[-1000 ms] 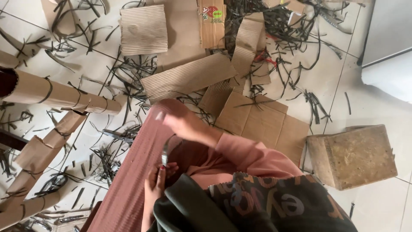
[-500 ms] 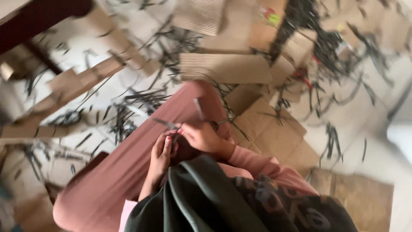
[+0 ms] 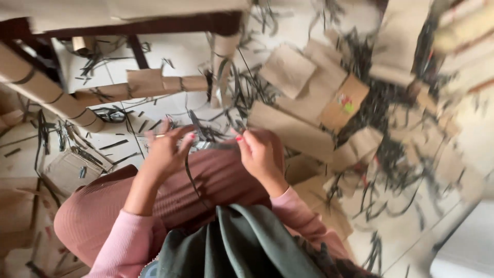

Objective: The person places a piece of cardboard on a wooden chair seat and smooths it down. Then the person picks up thin strips of material from the floor and begins weaving them through the chair frame.

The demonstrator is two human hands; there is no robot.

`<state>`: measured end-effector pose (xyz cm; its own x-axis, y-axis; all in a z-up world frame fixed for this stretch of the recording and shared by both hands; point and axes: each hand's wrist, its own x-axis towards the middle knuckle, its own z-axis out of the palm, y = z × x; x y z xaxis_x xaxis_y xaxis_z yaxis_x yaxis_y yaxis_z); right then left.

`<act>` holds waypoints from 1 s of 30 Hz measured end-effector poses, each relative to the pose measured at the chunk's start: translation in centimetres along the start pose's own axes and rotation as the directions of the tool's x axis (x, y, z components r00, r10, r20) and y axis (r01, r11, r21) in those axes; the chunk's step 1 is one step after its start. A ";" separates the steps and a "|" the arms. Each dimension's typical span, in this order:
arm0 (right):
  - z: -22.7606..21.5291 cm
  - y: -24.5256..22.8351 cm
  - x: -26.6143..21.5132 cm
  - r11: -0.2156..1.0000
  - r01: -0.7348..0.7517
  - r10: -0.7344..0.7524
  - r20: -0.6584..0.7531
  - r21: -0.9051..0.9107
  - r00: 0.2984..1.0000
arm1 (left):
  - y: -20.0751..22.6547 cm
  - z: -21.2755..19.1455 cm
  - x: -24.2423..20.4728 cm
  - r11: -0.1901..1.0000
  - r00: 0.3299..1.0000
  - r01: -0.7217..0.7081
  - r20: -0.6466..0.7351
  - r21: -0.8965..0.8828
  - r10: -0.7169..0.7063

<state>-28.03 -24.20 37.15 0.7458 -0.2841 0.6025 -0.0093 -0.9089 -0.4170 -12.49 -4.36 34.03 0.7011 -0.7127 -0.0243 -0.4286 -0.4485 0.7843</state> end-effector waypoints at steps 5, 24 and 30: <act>5.8 0.7 -2.5 0.994 0.099 -0.091 0.158 -0.045 0.983 | 5.5 -2.5 1.6 0.892 0.991 0.039 0.129 -0.451 0.023; 7.2 -1.4 5.4 0.911 -0.303 0.126 0.513 0.279 0.849 | -2.8 -3.3 1.6 0.675 0.978 -0.208 -0.160 -0.708 0.133; 8.6 -7.0 8.3 0.736 -0.467 0.296 0.387 0.489 0.873 | -1.9 -2.7 1.0 0.834 0.982 -0.123 0.056 -0.537 0.180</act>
<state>-16.11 -17.59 39.22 0.9064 -0.3991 0.1387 -0.0293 -0.3870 -0.9216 -9.39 -2.77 34.16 0.5795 -0.8108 0.0829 -0.1375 0.0030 0.9905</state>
